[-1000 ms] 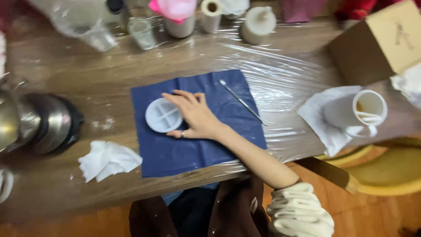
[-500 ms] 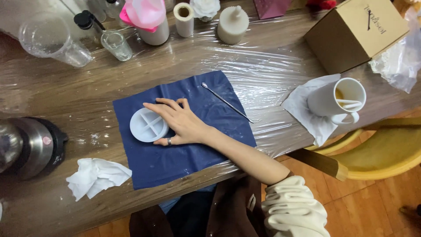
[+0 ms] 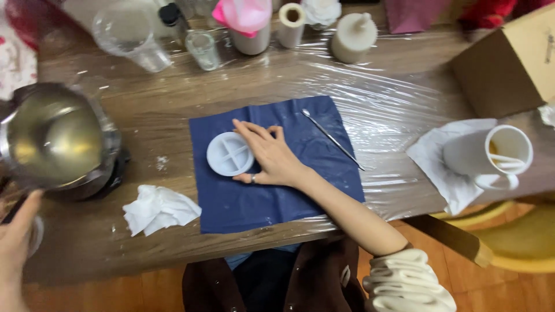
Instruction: Stirring a liquid in a melting pot and then wiping the interior of the pot clean with a cloth.
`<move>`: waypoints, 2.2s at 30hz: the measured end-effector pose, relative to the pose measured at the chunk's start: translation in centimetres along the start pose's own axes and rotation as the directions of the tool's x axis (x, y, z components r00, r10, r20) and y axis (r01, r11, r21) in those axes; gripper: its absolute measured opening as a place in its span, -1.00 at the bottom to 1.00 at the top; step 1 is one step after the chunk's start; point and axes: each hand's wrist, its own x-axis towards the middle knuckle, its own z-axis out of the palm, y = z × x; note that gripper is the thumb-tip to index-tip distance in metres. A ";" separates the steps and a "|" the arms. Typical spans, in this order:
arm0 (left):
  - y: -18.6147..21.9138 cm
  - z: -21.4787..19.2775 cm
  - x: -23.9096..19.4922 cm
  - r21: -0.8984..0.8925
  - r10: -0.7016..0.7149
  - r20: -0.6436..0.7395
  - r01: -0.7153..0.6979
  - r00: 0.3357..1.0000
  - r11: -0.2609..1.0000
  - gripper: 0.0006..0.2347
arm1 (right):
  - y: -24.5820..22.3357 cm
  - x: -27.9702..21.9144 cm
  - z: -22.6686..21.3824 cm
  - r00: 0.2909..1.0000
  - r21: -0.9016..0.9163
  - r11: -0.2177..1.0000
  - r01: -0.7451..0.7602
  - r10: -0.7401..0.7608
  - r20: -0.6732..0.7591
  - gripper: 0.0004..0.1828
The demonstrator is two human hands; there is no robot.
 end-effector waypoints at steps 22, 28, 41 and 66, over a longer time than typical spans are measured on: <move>15.8 7.0 1.9 0.640 0.385 0.037 -0.318 0.922 0.700 -0.68 | -0.7 0.6 -0.6 0.999 -0.043 0.999 -0.023 0.024 0.021 -0.02; 16.1 8.8 1.9 0.612 0.372 -0.024 -0.280 0.928 0.740 -0.65 | -1.0 0.7 -0.8 0.999 -0.028 0.999 -0.034 0.035 0.029 -0.03; 17.3 9.8 2.2 0.404 0.431 -0.061 -0.373 0.900 0.835 -0.69 | -0.9 0.8 -0.4 0.996 0.028 0.996 -0.086 0.085 0.020 -0.03; 16.8 11.4 1.7 0.400 0.501 -0.178 -0.403 0.847 0.823 -0.70 | -0.7 0.8 -0.5 0.996 -0.002 0.996 -0.084 0.084 0.028 -0.02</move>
